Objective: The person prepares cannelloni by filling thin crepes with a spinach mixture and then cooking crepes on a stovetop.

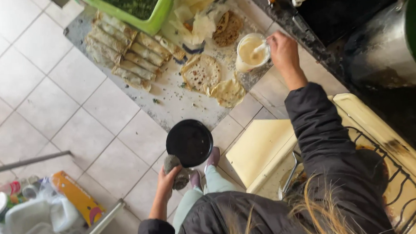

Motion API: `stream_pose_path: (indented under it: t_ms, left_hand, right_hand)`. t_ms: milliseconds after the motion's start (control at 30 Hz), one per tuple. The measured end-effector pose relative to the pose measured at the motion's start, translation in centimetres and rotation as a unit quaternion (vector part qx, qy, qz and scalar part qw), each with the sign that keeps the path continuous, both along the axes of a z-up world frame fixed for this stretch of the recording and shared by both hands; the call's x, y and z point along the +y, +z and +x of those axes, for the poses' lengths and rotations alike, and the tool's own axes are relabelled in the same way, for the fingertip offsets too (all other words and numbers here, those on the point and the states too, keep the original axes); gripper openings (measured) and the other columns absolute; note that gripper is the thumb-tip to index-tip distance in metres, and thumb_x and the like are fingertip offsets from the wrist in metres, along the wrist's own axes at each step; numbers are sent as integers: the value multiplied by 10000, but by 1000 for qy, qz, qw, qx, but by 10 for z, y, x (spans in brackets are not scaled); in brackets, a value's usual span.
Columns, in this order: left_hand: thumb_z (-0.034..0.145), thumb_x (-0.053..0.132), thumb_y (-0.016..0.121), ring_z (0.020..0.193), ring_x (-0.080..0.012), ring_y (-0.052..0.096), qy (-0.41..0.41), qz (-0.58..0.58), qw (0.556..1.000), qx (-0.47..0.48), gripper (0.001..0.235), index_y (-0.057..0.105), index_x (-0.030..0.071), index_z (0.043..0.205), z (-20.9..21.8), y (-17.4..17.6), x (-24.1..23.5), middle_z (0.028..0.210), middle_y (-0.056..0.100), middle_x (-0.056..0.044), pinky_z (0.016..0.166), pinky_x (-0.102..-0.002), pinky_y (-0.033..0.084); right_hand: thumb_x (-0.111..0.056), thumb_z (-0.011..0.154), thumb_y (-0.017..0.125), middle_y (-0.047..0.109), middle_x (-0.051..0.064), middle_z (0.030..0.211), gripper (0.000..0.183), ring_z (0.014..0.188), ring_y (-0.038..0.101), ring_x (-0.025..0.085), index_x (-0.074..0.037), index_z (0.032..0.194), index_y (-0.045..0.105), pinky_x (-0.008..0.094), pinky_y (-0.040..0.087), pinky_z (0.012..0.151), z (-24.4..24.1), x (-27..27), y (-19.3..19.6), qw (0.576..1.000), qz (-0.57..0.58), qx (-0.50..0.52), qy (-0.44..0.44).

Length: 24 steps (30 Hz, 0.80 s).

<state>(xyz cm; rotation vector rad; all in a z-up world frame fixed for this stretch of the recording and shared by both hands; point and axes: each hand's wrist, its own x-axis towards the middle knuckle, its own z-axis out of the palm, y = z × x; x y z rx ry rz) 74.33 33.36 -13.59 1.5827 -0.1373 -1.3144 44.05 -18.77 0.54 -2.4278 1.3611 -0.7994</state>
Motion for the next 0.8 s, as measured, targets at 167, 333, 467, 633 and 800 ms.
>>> stream_pose_path:
  t_ms: [167,333,467,633,800]
  left_hand:
    - [842,111,766,883,-190,711,0,-3,1000,2,398,645,12,1208,0,2,-1,1028,736,-99,754,-335,586]
    - [829,116,776,889,-189,714,-1,5,1000,2,417,638,21,1210,0,-4,6,1038,733,-102,758,-343,586]
    - [836,118,775,883,-189,715,3,-10,1000,6,400,647,3,1197,-3,-7,5,1027,737,-103,761,-343,588]
    - [856,112,747,840,-184,713,23,-48,998,44,363,639,3,1185,-12,7,7,975,734,-96,742,-347,588]
    - [859,121,735,823,-190,720,51,-70,994,64,348,649,4,1175,-8,43,-4,964,739,-98,735,-339,592]
  right_hand:
    - [-145,1054,658,713,227,919,142,867,682,443,-15,1006,688,507,531,718,-6,-12,-14,999,13,6,40]
    - [-165,1058,668,700,242,871,179,860,697,430,-5,977,668,499,539,720,-2,-3,-1,999,14,-34,-9]
    - [-221,1032,745,721,224,870,203,815,688,431,-35,974,687,510,526,693,-25,-35,-68,996,-17,75,-45]
    - [-287,957,853,700,44,832,327,715,656,165,-53,1005,630,359,526,661,-22,-85,-147,980,131,-136,-58]
    - [-147,1029,737,640,41,808,188,621,593,130,-73,1011,565,323,486,509,-5,-65,-112,935,273,-223,34]
